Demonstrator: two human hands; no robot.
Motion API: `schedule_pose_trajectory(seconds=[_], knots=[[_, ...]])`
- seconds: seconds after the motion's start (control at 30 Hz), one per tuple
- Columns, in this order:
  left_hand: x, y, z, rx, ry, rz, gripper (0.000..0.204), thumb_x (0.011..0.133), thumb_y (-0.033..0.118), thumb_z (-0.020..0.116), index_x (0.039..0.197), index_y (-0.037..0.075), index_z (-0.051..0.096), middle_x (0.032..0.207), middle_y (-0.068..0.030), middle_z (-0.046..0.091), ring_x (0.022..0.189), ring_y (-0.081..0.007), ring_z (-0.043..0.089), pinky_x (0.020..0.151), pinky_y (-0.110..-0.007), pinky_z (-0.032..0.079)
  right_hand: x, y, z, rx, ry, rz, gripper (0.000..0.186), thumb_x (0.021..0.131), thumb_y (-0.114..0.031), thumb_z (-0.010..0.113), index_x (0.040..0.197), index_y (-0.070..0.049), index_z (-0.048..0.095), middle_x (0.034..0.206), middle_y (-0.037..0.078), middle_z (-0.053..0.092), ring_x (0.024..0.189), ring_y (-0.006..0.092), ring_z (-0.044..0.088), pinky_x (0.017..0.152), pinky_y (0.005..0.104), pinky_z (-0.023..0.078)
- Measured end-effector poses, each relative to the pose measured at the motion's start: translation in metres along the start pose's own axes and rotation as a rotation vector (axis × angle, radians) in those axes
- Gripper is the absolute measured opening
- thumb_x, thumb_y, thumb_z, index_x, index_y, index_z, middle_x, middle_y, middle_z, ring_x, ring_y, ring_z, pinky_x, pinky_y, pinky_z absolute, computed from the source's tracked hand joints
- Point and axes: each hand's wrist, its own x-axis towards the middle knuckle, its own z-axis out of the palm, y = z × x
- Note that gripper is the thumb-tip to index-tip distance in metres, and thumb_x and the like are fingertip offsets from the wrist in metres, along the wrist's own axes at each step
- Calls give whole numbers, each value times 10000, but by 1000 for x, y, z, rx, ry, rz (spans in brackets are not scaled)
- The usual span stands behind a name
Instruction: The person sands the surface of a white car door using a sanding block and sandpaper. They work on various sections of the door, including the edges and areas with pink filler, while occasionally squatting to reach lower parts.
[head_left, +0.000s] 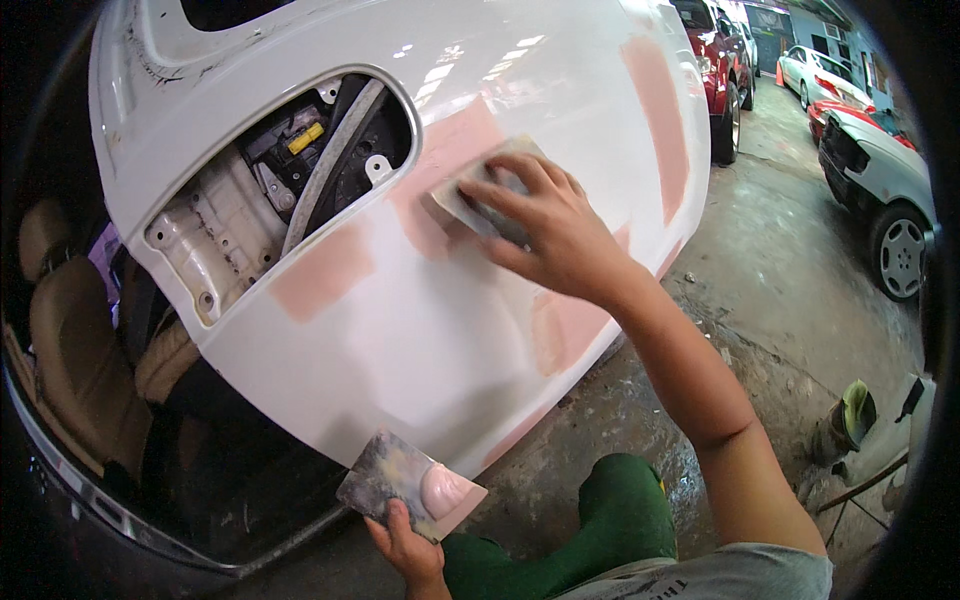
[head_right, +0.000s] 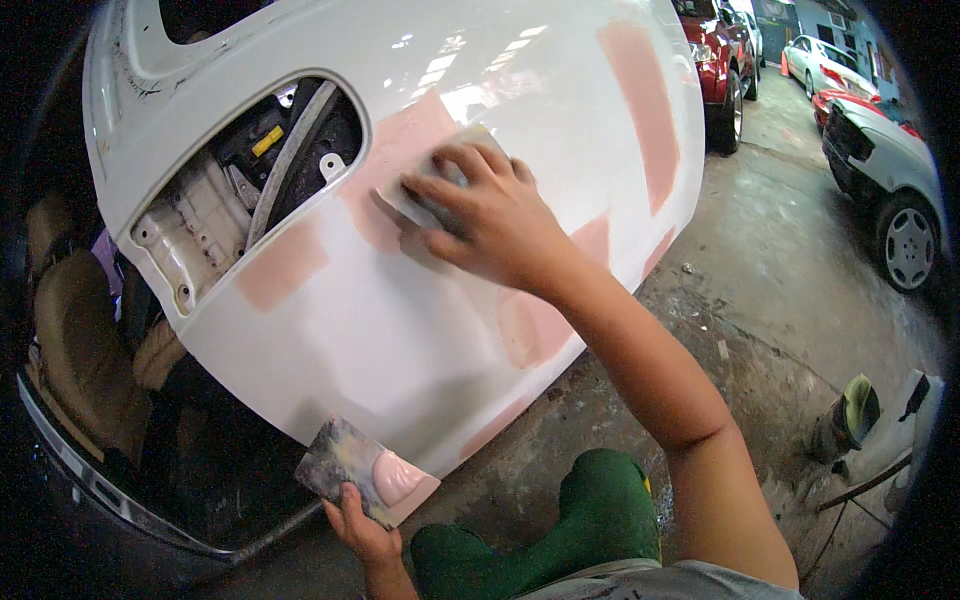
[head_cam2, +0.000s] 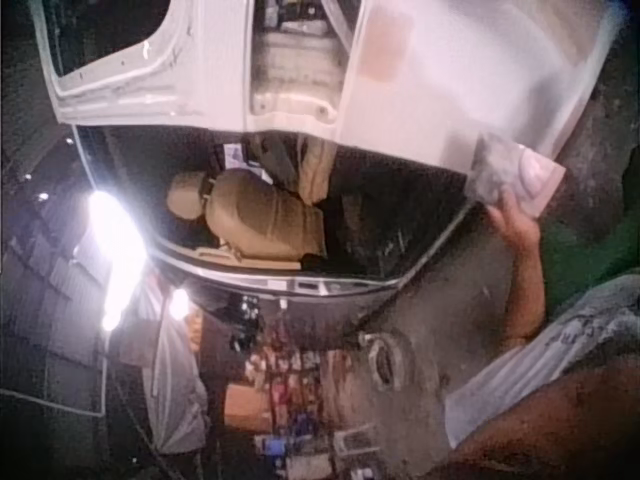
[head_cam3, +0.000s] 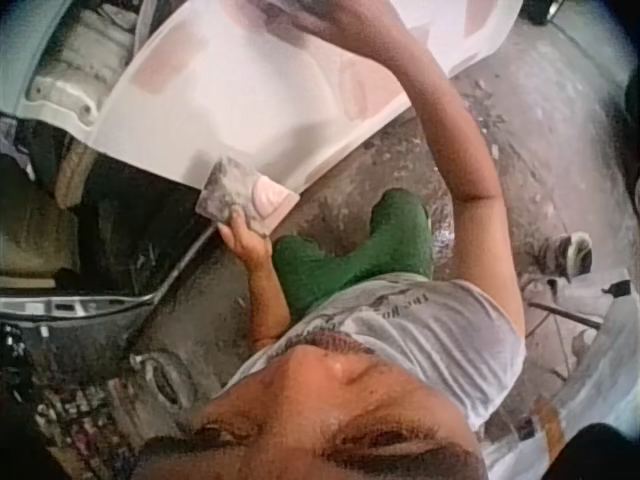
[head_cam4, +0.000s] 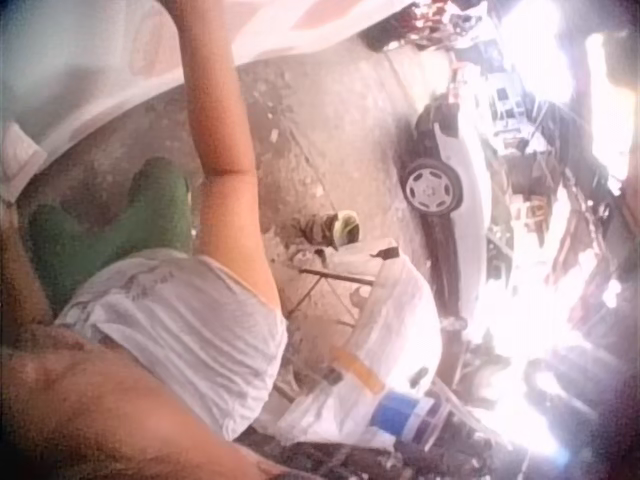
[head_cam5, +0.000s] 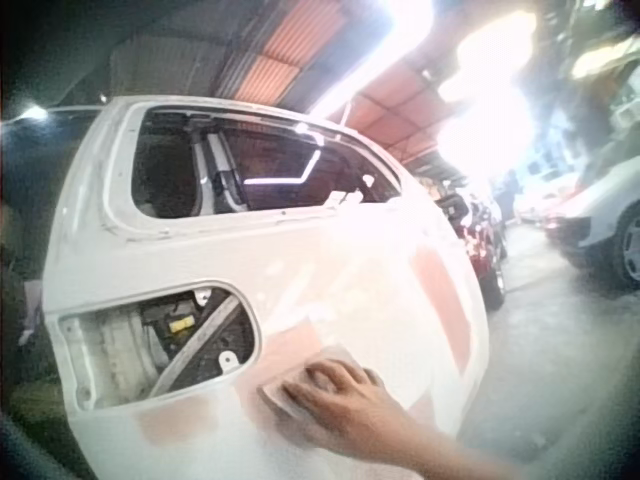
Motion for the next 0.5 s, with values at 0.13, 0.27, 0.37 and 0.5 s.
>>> schedule_pose_trajectory(seconds=[0.13,0.27,0.37,0.5], knots=[[-4,4,4,20,6,-34,652,982,176,552,1522,-34,253,1429,-229,469,1265,-346,531,1038,-480,468,34,6,9,-100,81,7,479,861,-424,681,1314,-276,637,1371,163,514,1304,394,468,1036,585,385],[-3,4,4,10,-41,21,598,985,179,542,1501,-10,308,1418,-207,478,1264,-336,530,1029,-477,474,55,12,5,-82,6,52,511,868,-422,680,1352,-266,625,1413,144,507,1329,404,474,1124,547,360],[-2,0,2,9,-29,21,560,984,175,535,1483,7,346,1401,-190,492,1252,-328,538,1023,-475,477,64,18,4,-72,1,51,480,863,-391,680,1322,-255,646,1384,145,528,1315,399,486,1107,543,378],[0,-6,1,9,-33,15,547,987,178,528,1478,8,356,1385,-189,507,1244,-328,544,1023,-475,477,50,6,2,-113,-69,35,468,848,-368,699,1300,-253,660,1362,146,544,1283,403,508,1091,555,386]])
